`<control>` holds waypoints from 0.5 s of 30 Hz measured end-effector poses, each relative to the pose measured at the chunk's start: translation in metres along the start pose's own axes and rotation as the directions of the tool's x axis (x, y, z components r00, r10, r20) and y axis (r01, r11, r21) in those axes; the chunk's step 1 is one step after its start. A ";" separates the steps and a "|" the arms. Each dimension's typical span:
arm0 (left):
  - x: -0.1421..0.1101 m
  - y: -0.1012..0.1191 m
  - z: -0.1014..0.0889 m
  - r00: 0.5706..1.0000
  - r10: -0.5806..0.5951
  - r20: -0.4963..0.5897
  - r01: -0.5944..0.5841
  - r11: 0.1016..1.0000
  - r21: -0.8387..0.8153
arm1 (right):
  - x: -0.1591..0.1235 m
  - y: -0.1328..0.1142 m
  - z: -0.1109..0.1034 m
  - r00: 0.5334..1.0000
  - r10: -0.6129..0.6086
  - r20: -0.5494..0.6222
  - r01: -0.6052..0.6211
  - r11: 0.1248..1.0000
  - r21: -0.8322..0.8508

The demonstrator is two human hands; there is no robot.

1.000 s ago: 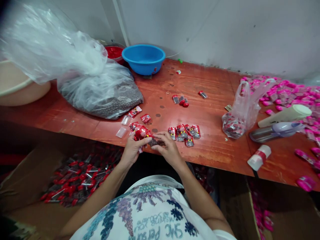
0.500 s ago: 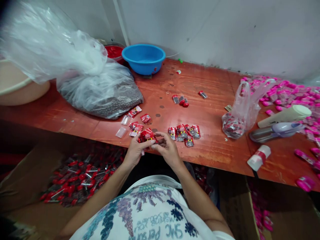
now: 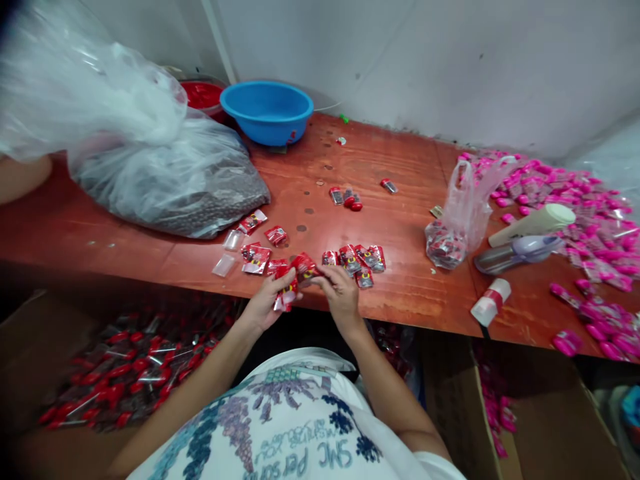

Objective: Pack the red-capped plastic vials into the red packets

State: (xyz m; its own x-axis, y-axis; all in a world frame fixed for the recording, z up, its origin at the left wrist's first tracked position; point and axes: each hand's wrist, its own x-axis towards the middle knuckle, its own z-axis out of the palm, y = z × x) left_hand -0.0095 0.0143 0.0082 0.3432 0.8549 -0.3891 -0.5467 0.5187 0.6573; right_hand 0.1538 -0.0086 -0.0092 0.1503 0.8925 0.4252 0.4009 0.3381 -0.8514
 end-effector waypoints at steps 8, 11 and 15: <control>0.004 0.000 -0.001 0.999 0.007 -0.052 -0.015 0.989 -0.147 | 0.011 -0.003 -0.008 0.990 0.115 -0.085 -0.132 0.960 -0.246; 0.006 -0.006 0.003 0.995 0.079 -0.053 -0.085 0.987 -0.137 | 0.007 -0.016 0.014 0.976 0.156 0.155 -0.150 0.988 -0.047; 0.011 -0.006 0.002 0.981 0.163 -0.104 -0.169 0.984 -0.058 | 0.018 -0.020 0.023 0.974 0.042 0.224 -0.019 0.995 -0.103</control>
State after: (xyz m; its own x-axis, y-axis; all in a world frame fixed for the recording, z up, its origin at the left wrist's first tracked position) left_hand -0.0010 0.0205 0.0017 0.1688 0.9245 -0.3418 -0.6406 0.3664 0.6748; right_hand 0.1277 0.0073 0.0081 -0.0390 0.9501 0.3094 0.4887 0.2882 -0.8235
